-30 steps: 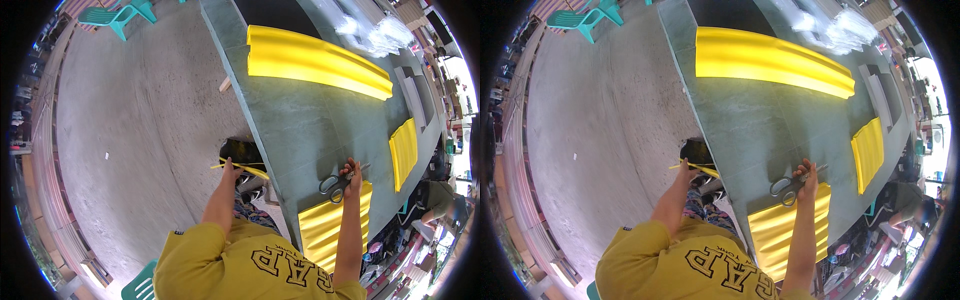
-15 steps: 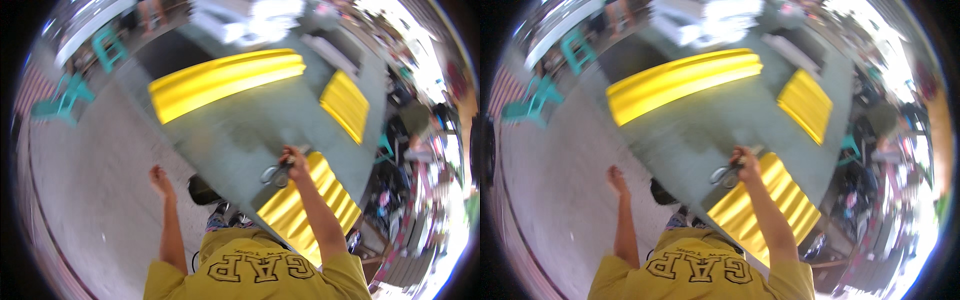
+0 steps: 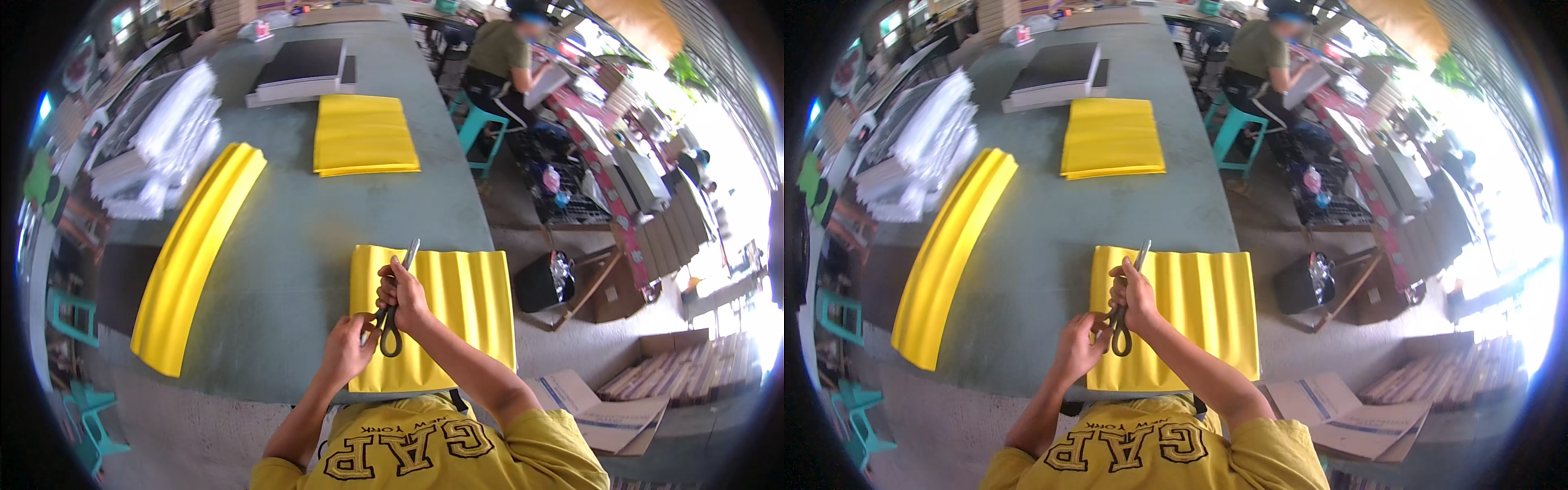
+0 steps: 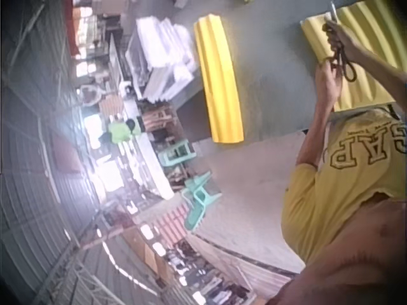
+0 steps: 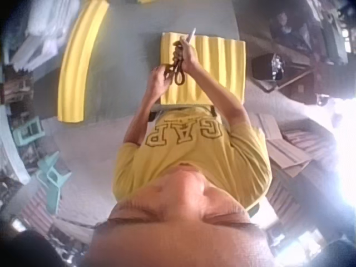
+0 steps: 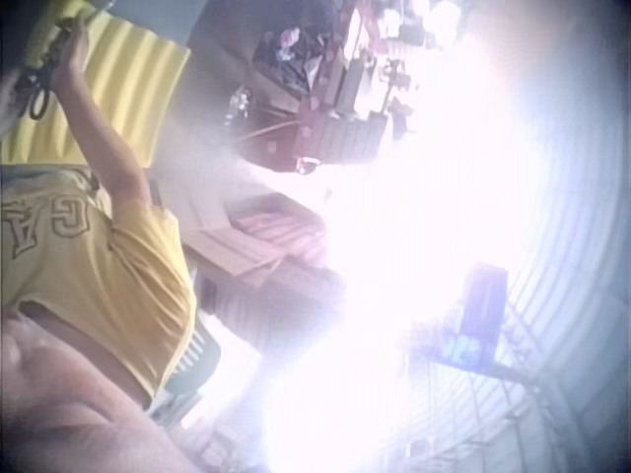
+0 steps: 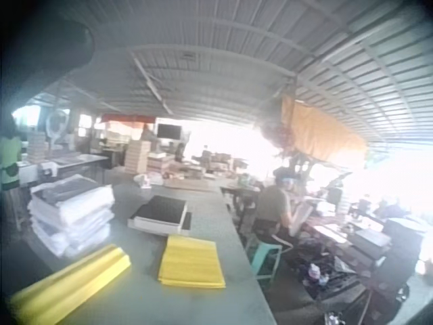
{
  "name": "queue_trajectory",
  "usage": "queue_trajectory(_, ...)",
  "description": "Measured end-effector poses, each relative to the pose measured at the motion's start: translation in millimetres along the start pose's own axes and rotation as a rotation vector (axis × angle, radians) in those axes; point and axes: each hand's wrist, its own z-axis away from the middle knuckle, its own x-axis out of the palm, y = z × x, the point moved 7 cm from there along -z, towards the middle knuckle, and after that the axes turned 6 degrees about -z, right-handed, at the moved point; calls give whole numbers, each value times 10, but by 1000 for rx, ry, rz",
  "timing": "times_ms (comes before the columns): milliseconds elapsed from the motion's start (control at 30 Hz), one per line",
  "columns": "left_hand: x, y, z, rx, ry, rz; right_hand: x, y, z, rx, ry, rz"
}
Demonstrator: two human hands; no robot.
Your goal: The person folds and cuts sheets of yellow paper by hand using shears at a work table.
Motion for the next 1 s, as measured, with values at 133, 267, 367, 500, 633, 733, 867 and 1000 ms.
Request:
queue_trajectory(133, 519, 141, -217, -82, -362, 61, -395, -481, 143, -251, 157, -65)
queue_trajectory(267, 902, 144, -298, -193, -657, -22, -465, -678, 234, -281, 80, 224)
queue_trajectory(367, 1041, -170, -192, -278, -700, 185, -387, -859, 250, -372, -93, 753)
queue_trajectory(500, 656, -646, -205, -413, -417, 421, -1122, -1785, 61, -784, 428, 1527)
queue_trajectory(633, 93, -1188, -274, -661, -74, 581, -2359, -1937, -22, -567, 473, 1159)
queue_trajectory(733, -135, -1471, -183, -757, 88, 627, -2390, -1862, 29, -402, 497, 1185)
queue_trajectory(867, -243, -1529, -219, -796, 195, 677, -2181, -1974, 145, -506, 380, 737)
queue_trajectory(1000, -404, -1438, -350, -686, 266, 690, -1932, -2171, 214, -663, 380, 257)
